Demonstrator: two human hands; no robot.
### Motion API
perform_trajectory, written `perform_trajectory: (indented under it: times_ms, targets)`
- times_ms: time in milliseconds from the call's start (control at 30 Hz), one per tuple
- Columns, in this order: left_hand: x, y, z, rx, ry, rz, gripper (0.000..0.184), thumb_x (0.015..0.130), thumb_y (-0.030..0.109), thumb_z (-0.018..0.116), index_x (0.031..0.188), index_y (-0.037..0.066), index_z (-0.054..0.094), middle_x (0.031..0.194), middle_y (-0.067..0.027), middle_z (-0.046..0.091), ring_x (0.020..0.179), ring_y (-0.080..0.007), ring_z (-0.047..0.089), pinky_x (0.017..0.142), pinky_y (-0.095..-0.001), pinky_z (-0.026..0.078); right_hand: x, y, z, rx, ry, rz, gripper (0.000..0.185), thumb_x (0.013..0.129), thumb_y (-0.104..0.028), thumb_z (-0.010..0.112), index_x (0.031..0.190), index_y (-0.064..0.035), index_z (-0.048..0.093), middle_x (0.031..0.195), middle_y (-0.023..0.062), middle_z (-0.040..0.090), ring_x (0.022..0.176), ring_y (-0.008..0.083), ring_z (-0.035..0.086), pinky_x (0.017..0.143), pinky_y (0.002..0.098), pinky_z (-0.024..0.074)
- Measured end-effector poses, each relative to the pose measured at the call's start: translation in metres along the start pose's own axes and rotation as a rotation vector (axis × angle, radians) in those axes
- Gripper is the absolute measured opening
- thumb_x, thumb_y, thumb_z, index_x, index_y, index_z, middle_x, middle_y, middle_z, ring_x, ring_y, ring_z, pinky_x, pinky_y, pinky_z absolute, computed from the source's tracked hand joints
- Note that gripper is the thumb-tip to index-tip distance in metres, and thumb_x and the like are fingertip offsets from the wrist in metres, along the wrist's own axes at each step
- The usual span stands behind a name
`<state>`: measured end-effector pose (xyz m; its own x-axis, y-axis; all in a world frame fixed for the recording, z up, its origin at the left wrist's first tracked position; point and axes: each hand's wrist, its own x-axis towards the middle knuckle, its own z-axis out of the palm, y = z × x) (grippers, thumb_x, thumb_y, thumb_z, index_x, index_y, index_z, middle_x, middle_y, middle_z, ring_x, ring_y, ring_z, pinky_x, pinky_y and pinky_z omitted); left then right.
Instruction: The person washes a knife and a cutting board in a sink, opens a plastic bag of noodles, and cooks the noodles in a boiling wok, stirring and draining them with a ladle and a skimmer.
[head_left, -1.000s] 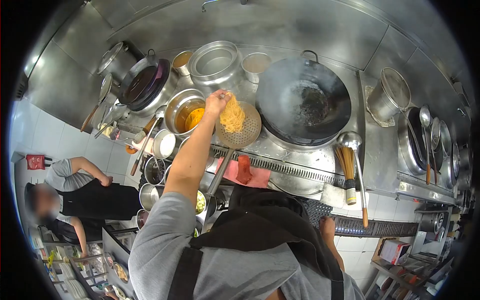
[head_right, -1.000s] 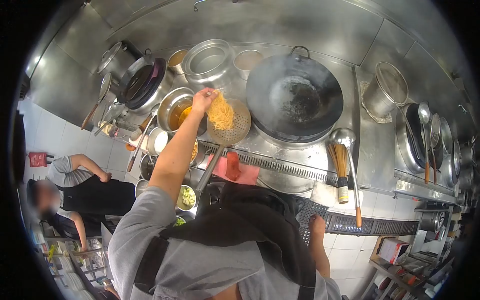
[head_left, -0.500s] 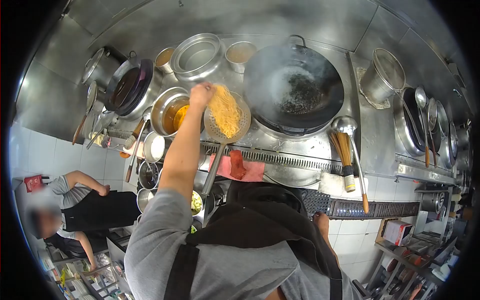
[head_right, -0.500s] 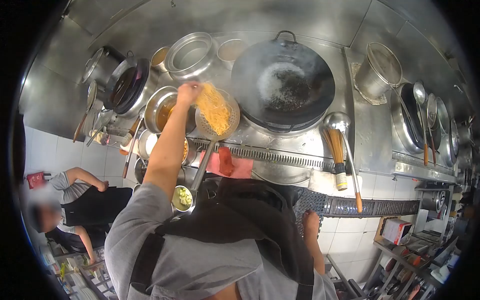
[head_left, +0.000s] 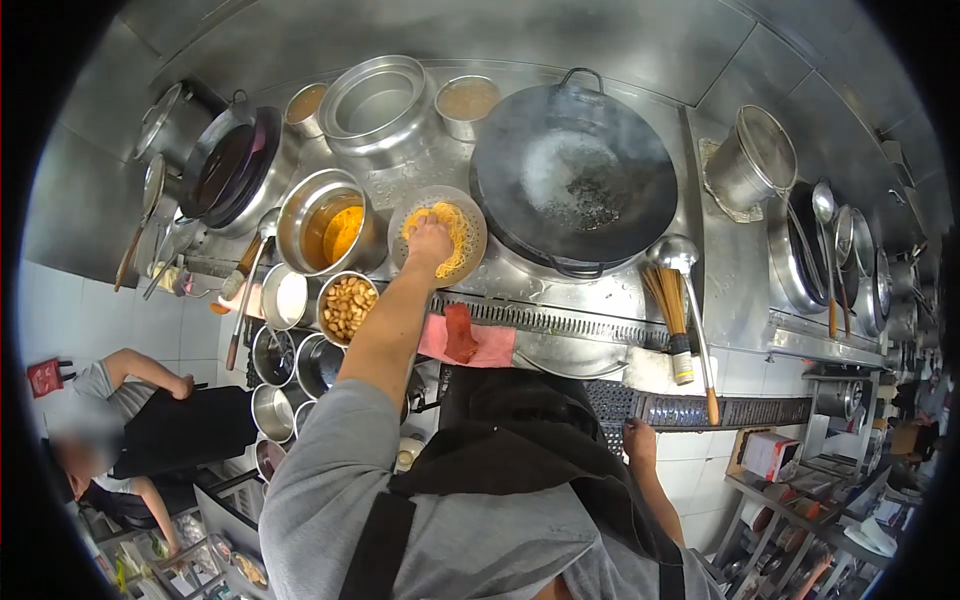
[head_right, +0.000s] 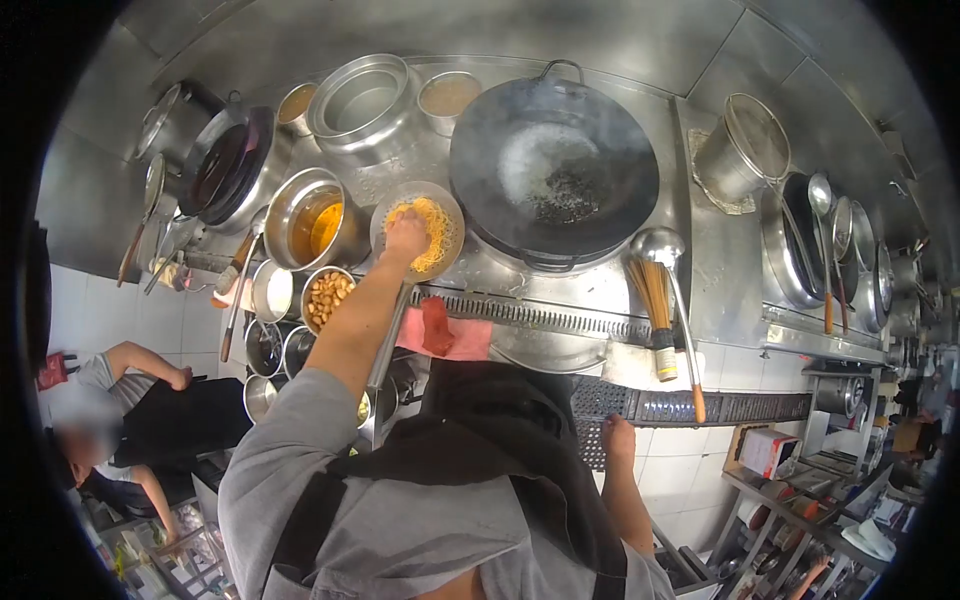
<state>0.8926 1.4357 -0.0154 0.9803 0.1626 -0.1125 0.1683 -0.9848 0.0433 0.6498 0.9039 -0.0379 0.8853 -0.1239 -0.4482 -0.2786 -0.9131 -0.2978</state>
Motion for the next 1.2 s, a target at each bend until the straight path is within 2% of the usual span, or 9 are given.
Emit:
perform_trajectory:
  times_ms: [133,300,467,500,800,900,1000,1067,1200]
  targets:
    - [-0.001,0.007,0.031,0.066,0.064,-0.147,0.027,0.082,0.020,0.050,0.103,0.011,0.064,0.114,-0.0091,0.054,0.117,-0.0266,0.044,0.097,-0.0467,0.034,-0.004,0.011,-0.007,0.046,0.018,0.019,0.021,0.083,-0.020,0.056,0.092,-0.0026,0.065,0.077,0.0203,0.065,0.066,0.0297,0.066,0.063,0.0382,0.0516]
    - [0.005,-0.003,0.025,-0.045,0.065,-0.249,0.027,0.078,0.027,0.057,0.100,0.013,0.066,0.113,-0.0090,0.056,0.116,-0.0277,0.045,0.096,-0.0499,0.033,-0.013,0.013,-0.013,0.096,-0.044,0.129,0.022,0.083,-0.021,0.053,0.092,-0.0052,0.066,0.086,0.0224,0.064,0.084,0.0377,0.062,0.075,0.0441,0.0493]
    - [0.019,-0.032,-0.032,-0.635,0.265,-0.328,0.027,0.072,0.030,0.063,0.089,0.010,0.067,0.088,-0.0141,0.066,0.088,-0.0311,0.062,0.081,-0.0422,0.048,-0.015,0.020,0.009,0.123,-0.047,0.118,0.023,0.082,-0.021,0.053,0.091,-0.0041,0.067,0.086,0.0224,0.064,0.084,0.0378,0.062,0.077,0.0444,0.0491]
    - [0.017,-0.036,-0.048,-0.649,0.320,-0.324,0.029,0.070,0.031,0.066,0.085,0.006,0.066,0.076,-0.0137,0.066,0.073,-0.0283,0.063,0.071,-0.0359,0.050,-0.013,0.023,0.015,0.071,-0.061,0.085,0.023,0.081,-0.020,0.053,0.090,-0.0036,0.067,0.086,0.0223,0.064,0.084,0.0380,0.062,0.077,0.0448,0.0490]
    - [-0.013,-0.027,-0.167,-1.129,0.334,-0.266,0.012,0.075,0.015,0.067,0.074,0.006,0.061,0.068,-0.0002,0.059,0.060,-0.0078,0.050,0.057,-0.0238,0.041,0.035,-0.011,0.013,0.009,0.046,-0.115,0.024,0.082,-0.022,0.053,0.085,-0.0025,0.065,0.077,0.0233,0.063,0.077,0.0388,0.063,0.069,0.0481,0.0487]
    - [-0.013,-0.031,-0.161,-1.259,0.374,-0.238,0.021,0.073,0.021,0.068,0.081,0.003,0.064,0.065,-0.0044,0.060,0.059,-0.0101,0.052,0.056,-0.0274,0.043,0.044,-0.027,0.006,0.041,-0.007,-0.091,0.024,0.083,-0.023,0.052,0.085,-0.0039,0.065,0.076,0.0219,0.063,0.076,0.0378,0.063,0.067,0.0467,0.0495]
    - [-0.022,-0.048,-0.125,-0.928,0.306,-0.318,0.026,0.074,0.023,0.066,0.091,0.004,0.065,0.072,-0.0103,0.064,0.065,-0.0177,0.059,0.064,-0.0321,0.047,0.047,-0.028,0.013,0.013,-0.011,-0.106,0.024,0.083,-0.023,0.052,0.087,-0.0043,0.066,0.077,0.0211,0.064,0.077,0.0371,0.063,0.069,0.0455,0.0497]
    - [-0.049,-0.049,-0.106,-0.029,0.220,-0.110,0.031,0.073,0.024,0.063,0.098,0.005,0.064,0.080,-0.0161,0.065,0.073,-0.0305,0.064,0.071,-0.0394,0.049,0.048,-0.024,0.016,0.030,-0.046,-0.087,0.024,0.083,-0.023,0.052,0.088,-0.0045,0.066,0.078,0.0207,0.064,0.078,0.0368,0.064,0.070,0.0449,0.0498]
    - [-0.089,-0.050,-0.062,-0.389,0.278,-0.232,0.028,0.074,0.024,0.061,0.096,0.007,0.064,0.083,-0.0176,0.065,0.080,-0.0384,0.061,0.075,-0.0444,0.049,0.028,-0.008,0.026,0.043,-0.022,-0.100,0.023,0.081,-0.022,0.053,0.087,-0.0043,0.067,0.081,0.0210,0.064,0.080,0.0370,0.063,0.072,0.0446,0.0496]
